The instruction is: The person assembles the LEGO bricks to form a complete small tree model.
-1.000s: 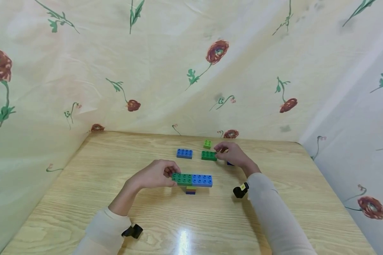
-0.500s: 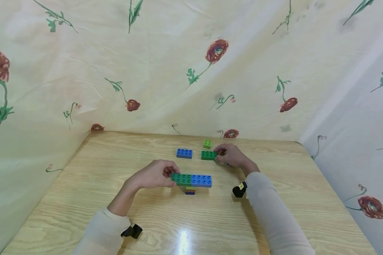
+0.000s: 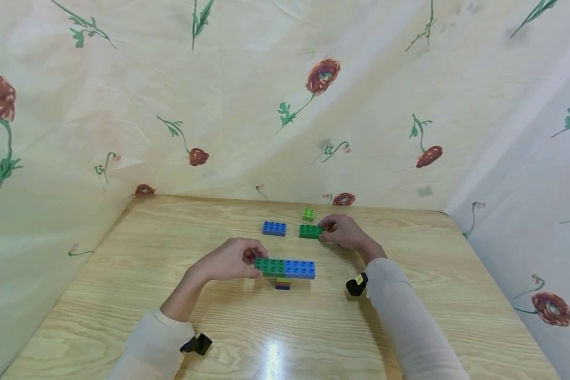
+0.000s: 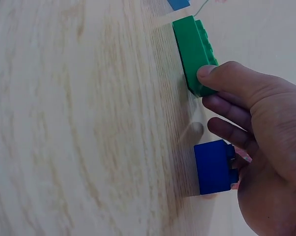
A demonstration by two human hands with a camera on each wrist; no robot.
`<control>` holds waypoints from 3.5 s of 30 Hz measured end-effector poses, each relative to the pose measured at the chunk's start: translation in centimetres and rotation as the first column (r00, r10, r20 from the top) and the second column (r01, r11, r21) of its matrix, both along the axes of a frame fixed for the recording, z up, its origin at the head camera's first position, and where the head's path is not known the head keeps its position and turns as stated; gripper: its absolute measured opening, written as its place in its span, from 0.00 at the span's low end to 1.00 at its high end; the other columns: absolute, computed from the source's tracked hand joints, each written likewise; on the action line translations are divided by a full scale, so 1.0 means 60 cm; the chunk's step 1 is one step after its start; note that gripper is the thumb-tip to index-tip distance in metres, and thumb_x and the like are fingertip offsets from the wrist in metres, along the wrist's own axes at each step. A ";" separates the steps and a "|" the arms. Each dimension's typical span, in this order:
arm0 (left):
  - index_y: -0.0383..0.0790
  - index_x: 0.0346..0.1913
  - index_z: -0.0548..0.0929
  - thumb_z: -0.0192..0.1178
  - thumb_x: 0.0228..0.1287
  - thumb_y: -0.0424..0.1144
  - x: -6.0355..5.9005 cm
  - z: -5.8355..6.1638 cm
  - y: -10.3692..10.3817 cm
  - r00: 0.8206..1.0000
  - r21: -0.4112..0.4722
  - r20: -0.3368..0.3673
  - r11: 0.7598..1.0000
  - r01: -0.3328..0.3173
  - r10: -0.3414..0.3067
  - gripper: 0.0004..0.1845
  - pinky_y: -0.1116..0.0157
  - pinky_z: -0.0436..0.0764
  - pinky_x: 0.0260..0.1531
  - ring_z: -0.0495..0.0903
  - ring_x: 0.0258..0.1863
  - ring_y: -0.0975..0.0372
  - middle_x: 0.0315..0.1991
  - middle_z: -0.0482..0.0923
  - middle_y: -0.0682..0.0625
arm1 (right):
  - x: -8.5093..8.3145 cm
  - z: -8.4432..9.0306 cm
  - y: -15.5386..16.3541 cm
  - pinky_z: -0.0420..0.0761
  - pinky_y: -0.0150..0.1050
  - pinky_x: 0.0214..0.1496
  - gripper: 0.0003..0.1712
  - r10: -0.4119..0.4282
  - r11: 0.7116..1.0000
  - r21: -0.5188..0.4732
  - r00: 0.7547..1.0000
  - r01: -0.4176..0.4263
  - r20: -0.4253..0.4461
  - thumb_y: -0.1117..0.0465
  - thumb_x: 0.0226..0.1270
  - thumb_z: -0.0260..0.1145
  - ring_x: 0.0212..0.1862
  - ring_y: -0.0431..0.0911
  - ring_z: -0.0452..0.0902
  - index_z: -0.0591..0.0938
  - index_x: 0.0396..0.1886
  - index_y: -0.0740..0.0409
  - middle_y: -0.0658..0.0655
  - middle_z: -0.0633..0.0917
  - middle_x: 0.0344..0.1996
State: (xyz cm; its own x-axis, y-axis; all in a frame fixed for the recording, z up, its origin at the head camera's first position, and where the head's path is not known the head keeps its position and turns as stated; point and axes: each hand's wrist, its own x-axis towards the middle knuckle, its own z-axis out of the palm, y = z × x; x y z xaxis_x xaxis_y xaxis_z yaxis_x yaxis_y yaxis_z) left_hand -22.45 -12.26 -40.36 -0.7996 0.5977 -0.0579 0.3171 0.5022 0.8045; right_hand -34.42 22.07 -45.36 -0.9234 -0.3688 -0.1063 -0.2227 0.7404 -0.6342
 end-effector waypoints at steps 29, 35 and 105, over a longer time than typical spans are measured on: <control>0.41 0.51 0.84 0.73 0.61 0.36 -0.001 -0.011 0.019 0.998 0.036 -0.015 0.998 -0.056 0.057 0.16 0.68 0.81 0.45 0.80 0.42 0.61 0.43 0.83 0.51 | 0.058 0.055 -0.010 0.74 0.62 0.65 0.19 0.069 0.992 -0.090 0.973 -0.090 -0.218 0.57 0.68 0.72 0.60 0.59 0.78 0.85 0.57 0.58 0.59 0.86 0.54; 0.41 0.51 0.84 0.73 0.61 0.36 0.001 -0.011 0.021 0.997 0.046 -0.016 0.996 -0.074 0.074 0.16 0.67 0.81 0.45 0.81 0.44 0.56 0.44 0.83 0.50 | 0.078 0.074 -0.019 0.75 0.61 0.64 0.19 0.065 0.991 -0.098 0.968 -0.090 -0.241 0.57 0.67 0.73 0.58 0.56 0.78 0.85 0.56 0.56 0.57 0.86 0.53; 0.39 0.56 0.83 0.73 0.62 0.38 0.005 -0.017 0.037 0.991 0.050 -0.027 0.990 -0.131 0.132 0.20 0.60 0.82 0.49 0.81 0.46 0.56 0.49 0.84 0.49 | 0.197 0.077 -0.075 0.81 0.59 0.62 0.19 0.184 0.963 -0.133 0.930 -0.236 -0.319 0.58 0.63 0.78 0.58 0.51 0.82 0.86 0.52 0.52 0.50 0.88 0.50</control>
